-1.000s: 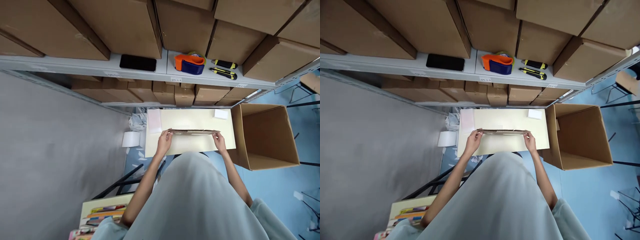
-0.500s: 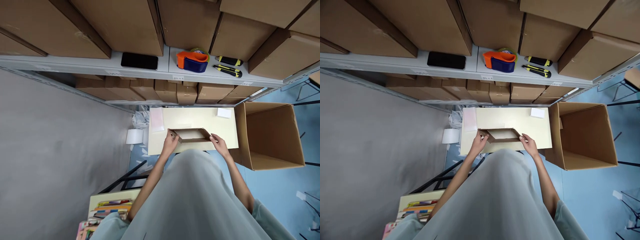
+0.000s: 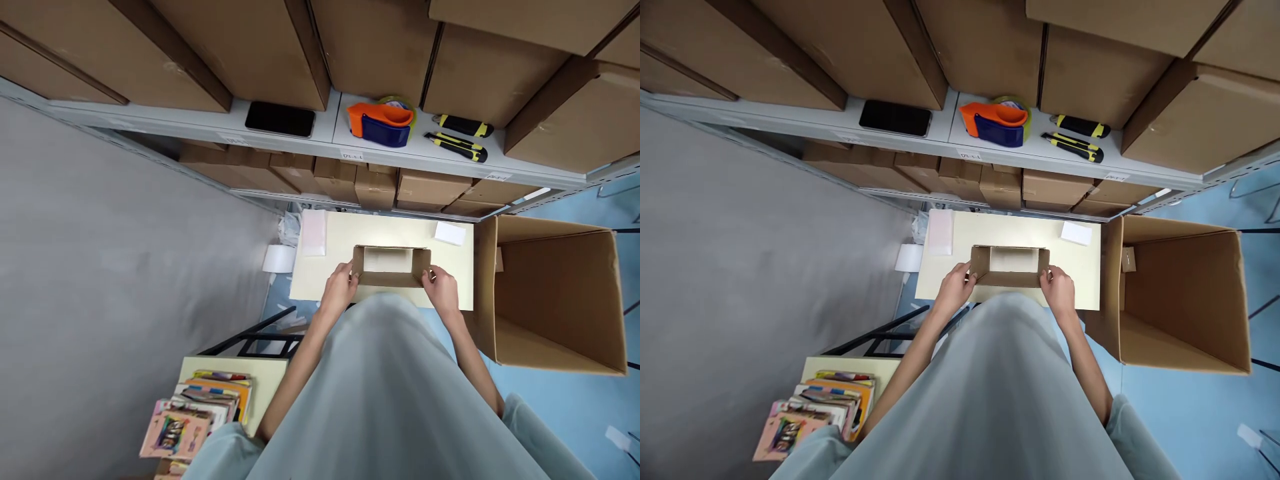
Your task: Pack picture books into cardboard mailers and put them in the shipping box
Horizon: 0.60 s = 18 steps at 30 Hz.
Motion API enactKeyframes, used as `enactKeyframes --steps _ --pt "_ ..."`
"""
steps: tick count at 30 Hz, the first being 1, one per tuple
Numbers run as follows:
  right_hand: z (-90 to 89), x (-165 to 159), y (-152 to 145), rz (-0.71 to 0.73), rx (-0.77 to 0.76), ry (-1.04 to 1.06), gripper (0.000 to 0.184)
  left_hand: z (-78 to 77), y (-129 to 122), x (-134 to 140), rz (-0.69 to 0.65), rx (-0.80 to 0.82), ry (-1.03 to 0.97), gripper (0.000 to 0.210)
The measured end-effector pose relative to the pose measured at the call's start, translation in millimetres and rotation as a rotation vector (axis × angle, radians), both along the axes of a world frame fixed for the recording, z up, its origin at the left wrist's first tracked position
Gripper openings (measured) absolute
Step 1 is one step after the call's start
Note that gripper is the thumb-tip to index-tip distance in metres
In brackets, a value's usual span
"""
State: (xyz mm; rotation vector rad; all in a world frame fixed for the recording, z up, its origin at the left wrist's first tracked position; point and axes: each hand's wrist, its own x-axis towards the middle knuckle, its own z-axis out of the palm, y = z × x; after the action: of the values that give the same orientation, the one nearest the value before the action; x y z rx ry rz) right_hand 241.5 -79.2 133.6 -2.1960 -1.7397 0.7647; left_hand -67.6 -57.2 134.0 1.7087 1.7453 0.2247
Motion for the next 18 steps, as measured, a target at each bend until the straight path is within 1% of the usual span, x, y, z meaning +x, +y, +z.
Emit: enactKeyframes --steps 2,4,7,9,12,14,18 --pt "-5.7 -0.2 0.6 0.015 -0.039 0.021 0.032 -2.6 3.2 10.3 0.002 0.010 0.061 0.045" --pt "-11.1 -3.3 0.4 0.032 -0.057 0.034 0.042 -4.7 4.6 17.5 -0.003 0.022 0.113 0.049" --pt "-16.2 -10.3 -0.6 0.069 -0.043 0.015 0.053 -6.0 3.5 21.2 -0.059 0.045 0.137 0.051" --pt "-17.2 -14.6 -0.8 0.115 -0.051 -0.004 0.053 -6.9 1.8 20.1 -0.115 0.071 0.099 0.050" --pt "-16.7 -17.2 -1.1 0.184 -0.101 -0.015 0.043 -10.8 -0.1 15.4 -0.201 0.129 0.002 0.042" --pt "-15.9 -14.7 -1.8 0.216 -0.099 0.006 0.041 -14.7 -0.6 10.8 -0.251 0.143 -0.047 0.040" --pt "-17.8 1.5 -2.8 0.328 0.002 0.108 0.049 -22.3 2.0 -1.0 -0.301 0.098 -0.121 0.056"
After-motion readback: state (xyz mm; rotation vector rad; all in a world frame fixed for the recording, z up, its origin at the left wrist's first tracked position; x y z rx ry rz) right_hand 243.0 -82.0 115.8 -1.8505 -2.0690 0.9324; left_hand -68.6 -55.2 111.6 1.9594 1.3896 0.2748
